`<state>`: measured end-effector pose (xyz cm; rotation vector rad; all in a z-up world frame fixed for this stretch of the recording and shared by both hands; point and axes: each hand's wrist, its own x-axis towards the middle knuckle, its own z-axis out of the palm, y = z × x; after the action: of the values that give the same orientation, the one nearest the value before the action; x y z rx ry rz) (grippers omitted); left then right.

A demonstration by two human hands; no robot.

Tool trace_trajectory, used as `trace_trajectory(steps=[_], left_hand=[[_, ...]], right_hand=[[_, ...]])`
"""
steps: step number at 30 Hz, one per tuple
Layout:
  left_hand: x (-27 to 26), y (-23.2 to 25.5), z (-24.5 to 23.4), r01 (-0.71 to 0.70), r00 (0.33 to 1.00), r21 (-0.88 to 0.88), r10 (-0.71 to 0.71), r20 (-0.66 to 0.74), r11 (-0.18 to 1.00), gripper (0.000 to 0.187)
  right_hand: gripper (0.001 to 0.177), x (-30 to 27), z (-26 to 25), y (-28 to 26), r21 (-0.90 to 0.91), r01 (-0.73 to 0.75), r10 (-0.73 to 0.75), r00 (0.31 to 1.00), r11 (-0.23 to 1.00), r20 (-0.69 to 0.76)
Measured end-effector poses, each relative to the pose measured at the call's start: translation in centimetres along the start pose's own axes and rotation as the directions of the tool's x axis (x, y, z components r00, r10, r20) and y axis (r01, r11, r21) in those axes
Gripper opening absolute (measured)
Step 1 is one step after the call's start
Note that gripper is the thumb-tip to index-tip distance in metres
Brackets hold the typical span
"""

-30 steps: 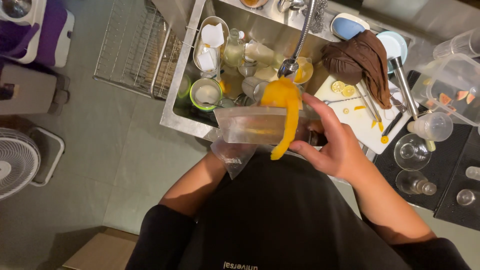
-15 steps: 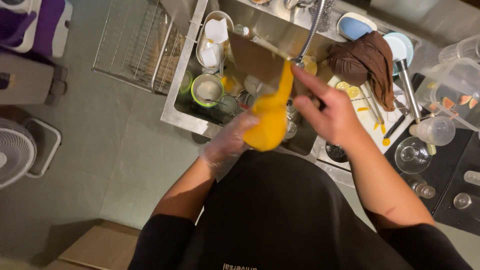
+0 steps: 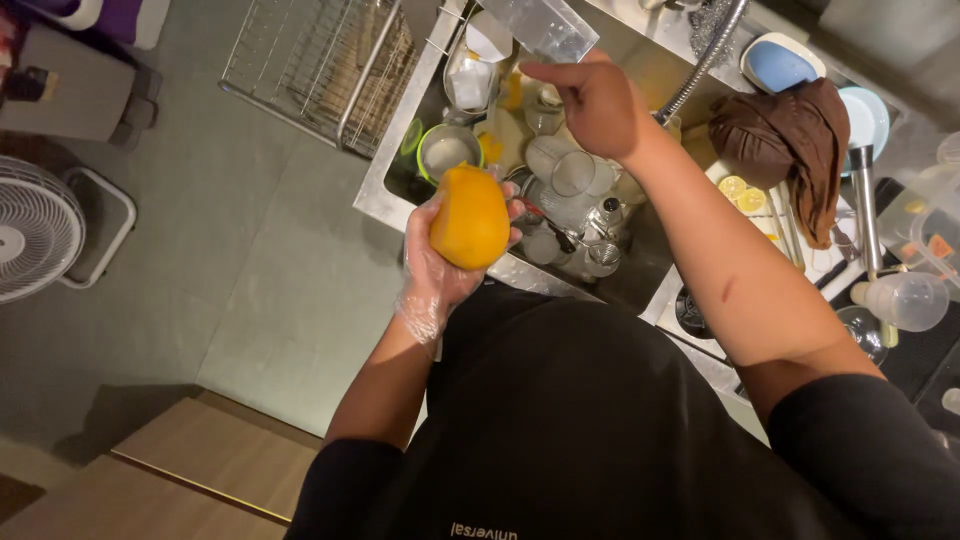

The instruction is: Slicing mangoes into pieces at a kitchen prep station.

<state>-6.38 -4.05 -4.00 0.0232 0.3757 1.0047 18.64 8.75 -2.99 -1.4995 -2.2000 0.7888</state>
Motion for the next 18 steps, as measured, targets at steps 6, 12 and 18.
trace_trajectory(steps=[6, 12, 18], left_hand=[[1.9, -0.3, -0.3, 0.025, 0.995, -0.012, -0.024, 0.093, 1.000, 0.069], [4.5, -2.5, 2.3, 0.176, 0.949, -0.058, -0.153, 0.276, 0.983, 0.065], [6.3, -6.0, 6.8, 0.304, 0.940, -0.176, -0.265, 0.216, 0.936, 0.057]], right_hand=[[0.061, -5.8, -2.3, -4.3, 0.094, 0.146, -0.113, 0.949, 0.985, -0.293], [0.066, -17.5, -3.4, -5.5, 0.601, -0.367, 0.456, 0.890, 0.710, 0.004], [0.056, -23.8, -3.3, -7.7, 0.792, -0.265, 0.543, 0.834, 0.550, -0.098]])
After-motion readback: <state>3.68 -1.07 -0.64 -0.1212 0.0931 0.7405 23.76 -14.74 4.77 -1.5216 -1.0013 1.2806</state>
